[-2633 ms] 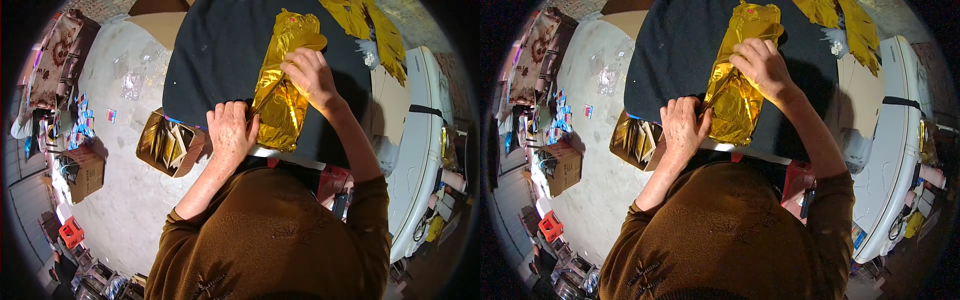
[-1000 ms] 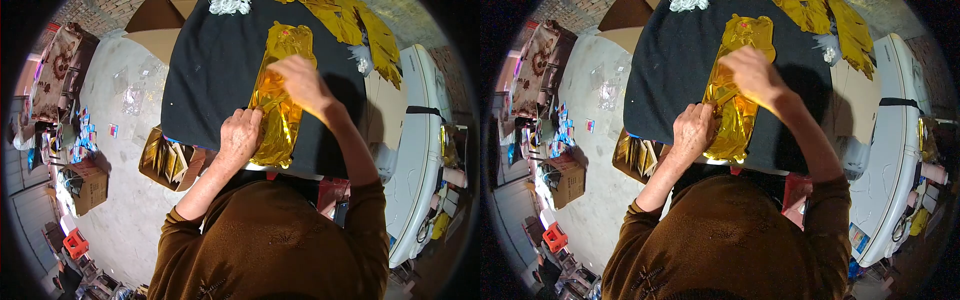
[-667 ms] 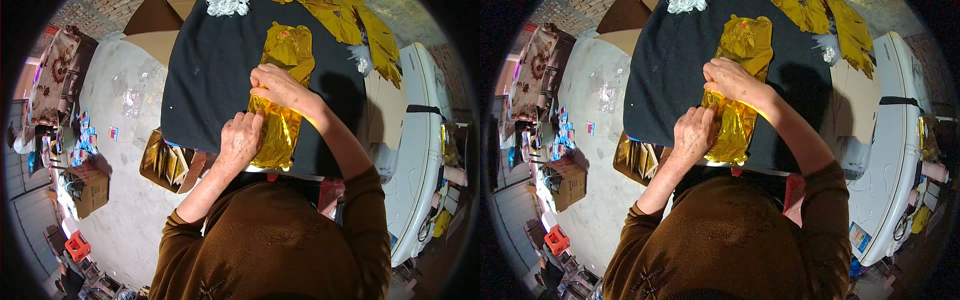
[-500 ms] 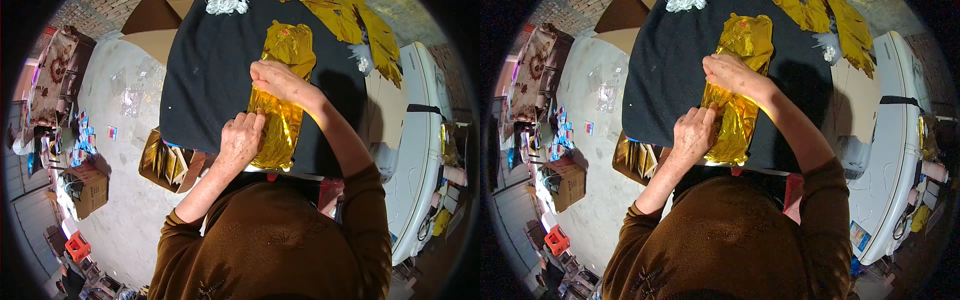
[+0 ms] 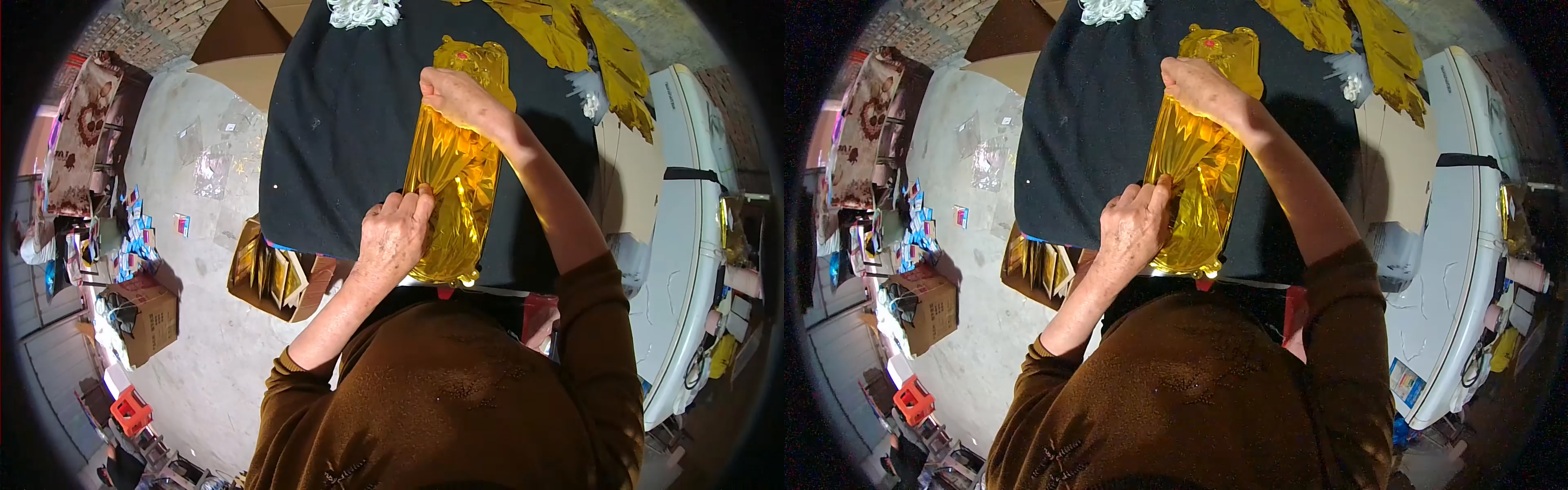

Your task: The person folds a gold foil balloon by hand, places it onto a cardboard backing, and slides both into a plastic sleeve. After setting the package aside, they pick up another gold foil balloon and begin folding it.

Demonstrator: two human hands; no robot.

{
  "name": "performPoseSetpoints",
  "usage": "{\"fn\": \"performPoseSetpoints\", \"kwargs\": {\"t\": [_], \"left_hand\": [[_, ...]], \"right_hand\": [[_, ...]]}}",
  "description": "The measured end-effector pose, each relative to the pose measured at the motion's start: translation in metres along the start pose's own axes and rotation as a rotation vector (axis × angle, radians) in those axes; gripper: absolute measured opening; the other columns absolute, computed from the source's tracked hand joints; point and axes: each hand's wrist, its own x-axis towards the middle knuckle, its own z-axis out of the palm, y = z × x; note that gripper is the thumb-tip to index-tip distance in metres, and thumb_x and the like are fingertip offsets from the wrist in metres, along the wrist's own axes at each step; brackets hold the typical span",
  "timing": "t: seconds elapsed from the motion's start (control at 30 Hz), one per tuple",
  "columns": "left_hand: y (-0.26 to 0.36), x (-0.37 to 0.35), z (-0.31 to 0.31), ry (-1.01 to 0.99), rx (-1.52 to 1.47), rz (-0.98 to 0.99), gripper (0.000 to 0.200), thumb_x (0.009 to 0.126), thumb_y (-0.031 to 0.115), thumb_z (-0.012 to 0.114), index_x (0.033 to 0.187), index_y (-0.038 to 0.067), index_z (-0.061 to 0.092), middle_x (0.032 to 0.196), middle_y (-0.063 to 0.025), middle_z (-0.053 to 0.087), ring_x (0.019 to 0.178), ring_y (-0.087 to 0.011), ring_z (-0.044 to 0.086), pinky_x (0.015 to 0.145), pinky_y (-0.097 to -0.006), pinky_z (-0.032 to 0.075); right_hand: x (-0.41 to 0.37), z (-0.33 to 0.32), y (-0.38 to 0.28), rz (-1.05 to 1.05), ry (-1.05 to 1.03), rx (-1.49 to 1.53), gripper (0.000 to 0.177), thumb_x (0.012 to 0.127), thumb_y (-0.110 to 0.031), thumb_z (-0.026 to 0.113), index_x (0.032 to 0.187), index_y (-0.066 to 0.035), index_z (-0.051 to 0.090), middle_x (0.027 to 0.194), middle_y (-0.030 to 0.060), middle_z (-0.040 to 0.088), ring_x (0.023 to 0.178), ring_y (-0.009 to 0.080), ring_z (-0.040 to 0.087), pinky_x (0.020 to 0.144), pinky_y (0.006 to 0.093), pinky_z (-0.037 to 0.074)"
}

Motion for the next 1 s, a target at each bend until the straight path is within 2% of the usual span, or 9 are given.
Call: {"fn": "performPoseSetpoints", "kwargs": {"t": [0.1, 0.13, 0.23, 0.27, 0.37, 0.53, 0.6, 0.83, 1.0], "left_hand": [[0.001, 0.001, -0.001, 0.019, -0.032, -0.001, 0.04, 0.08, 0.004, 0.07, 0.12, 0.002, 0.061, 0.08, -0.0063, 0.061, 0.073, -0.0222, 0.065, 0.06, -0.0356, 0.056], [0.001, 0.001, -0.001, 0.017, -0.043, -0.004, 0.041, 0.081, 0.005, 0.07, 0.121, 0.002, 0.061, 0.081, -0.0072, 0.063, 0.074, -0.0227, 0.066, 0.061, -0.0359, 0.056], [0.001, 0.003, -0.003, 0.017, -0.077, -0.016, 0.043, 0.081, 0.006, 0.07, 0.124, 0.002, 0.061, 0.087, -0.0103, 0.069, 0.076, -0.0242, 0.068, 0.063, -0.0365, 0.058], [0.001, 0.004, -0.005, 0.018, -0.092, -0.022, 0.044, 0.082, 0.007, 0.07, 0.125, 0.002, 0.061, 0.089, -0.0115, 0.07, 0.077, -0.0247, 0.069, 0.063, -0.0366, 0.058], [0.002, 0.007, -0.012, -0.059, -0.157, -0.067, 0.045, 0.088, 0.015, 0.07, 0.129, 0.001, 0.06, 0.097, -0.017, 0.074, 0.083, -0.0291, 0.073, 0.069, -0.0394, 0.06], [0.002, 0.011, -0.031, -0.099, -0.299, -0.113, 0.039, 0.095, 0.021, 0.069, 0.128, 0.002, 0.062, 0.103, -0.0208, 0.073, 0.092, -0.0369, 0.072, 0.082, -0.0436, 0.059], [-0.005, 0.013, -0.038, -0.041, -0.288, -0.077, 0.035, 0.096, 0.021, 0.067, 0.125, 0.003, 0.063, 0.099, -0.0176, 0.071, 0.091, -0.0361, 0.07, 0.078, -0.0448, 0.058], [-0.033, 0.061, -0.037, 0.109, -0.342, 0.084, 0.023, 0.097, 0.008, 0.061, 0.12, 0.002, 0.066, 0.103, -0.018, 0.069, 0.098, -0.0376, 0.067, 0.085, -0.044, 0.055], [-0.058, 0.104, 0.003, -0.003, -0.286, 0.304, 0.038, 0.107, 0.02, 0.052, 0.144, 0.009, 0.056, 0.147, -0.0169, 0.056, 0.142, -0.0345, 0.048, 0.118, -0.0444, 0.038]], "right_hand": [[-0.003, -0.003, -0.013, 0.144, 0.037, 0.029, 0.015, 0.092, -0.01, 0.066, 0.092, -0.003, 0.052, 0.084, 0.0145, 0.061, 0.079, 0.0365, 0.061, 0.07, 0.0454, 0.048], [-0.005, 0.0, -0.006, -0.008, 0.136, 0.024, 0.011, 0.093, -0.008, 0.064, 0.094, -0.003, 0.054, 0.085, 0.015, 0.062, 0.08, 0.0377, 0.063, 0.07, 0.0451, 0.049], [-0.031, -0.002, -0.018, -0.08, 0.437, 0.083, 0.007, 0.094, -0.006, 0.064, 0.096, -0.003, 0.057, 0.089, 0.0156, 0.063, 0.081, 0.0378, 0.063, 0.071, 0.0445, 0.05], [-0.048, -0.01, -0.029, -0.045, 0.45, 0.141, 0.006, 0.096, -0.008, 0.062, 0.1, -0.004, 0.06, 0.092, 0.0181, 0.065, 0.085, 0.0436, 0.064, 0.073, 0.0488, 0.052], [-0.092, -0.021, -0.036, -0.044, 0.524, 0.046, 0.008, 0.093, -0.007, 0.066, 0.099, -0.004, 0.062, 0.096, 0.0151, 0.065, 0.091, 0.0393, 0.065, 0.075, 0.0455, 0.053], [-0.145, -0.03, -0.026, -0.077, 0.461, -0.234, 0.016, 0.088, -0.004, 0.069, 0.104, -0.005, 0.067, 0.104, 0.0072, 0.067, 0.106, 0.0288, 0.062, 0.088, 0.0388, 0.049], [-0.157, -0.03, -0.028, -0.075, 0.407, -0.265, 0.022, 0.087, -0.004, 0.071, 0.108, -0.006, 0.069, 0.11, 0.0042, 0.067, 0.114, 0.0257, 0.06, 0.095, 0.0405, 0.045], [-0.174, -0.023, -0.041, -0.132, 0.323, -0.266, 0.029, 0.087, -0.005, 0.07, 0.116, -0.004, 0.069, 0.122, 0.0086, 0.067, 0.128, 0.0283, 0.057, 0.105, 0.0442, 0.043], [-0.181, -0.011, -0.051, -0.196, 0.233, -0.261, 0.03, 0.089, -0.007, 0.07, 0.119, -0.004, 0.069, 0.128, 0.0092, 0.066, 0.134, 0.0281, 0.054, 0.111, 0.0454, 0.041]]}}
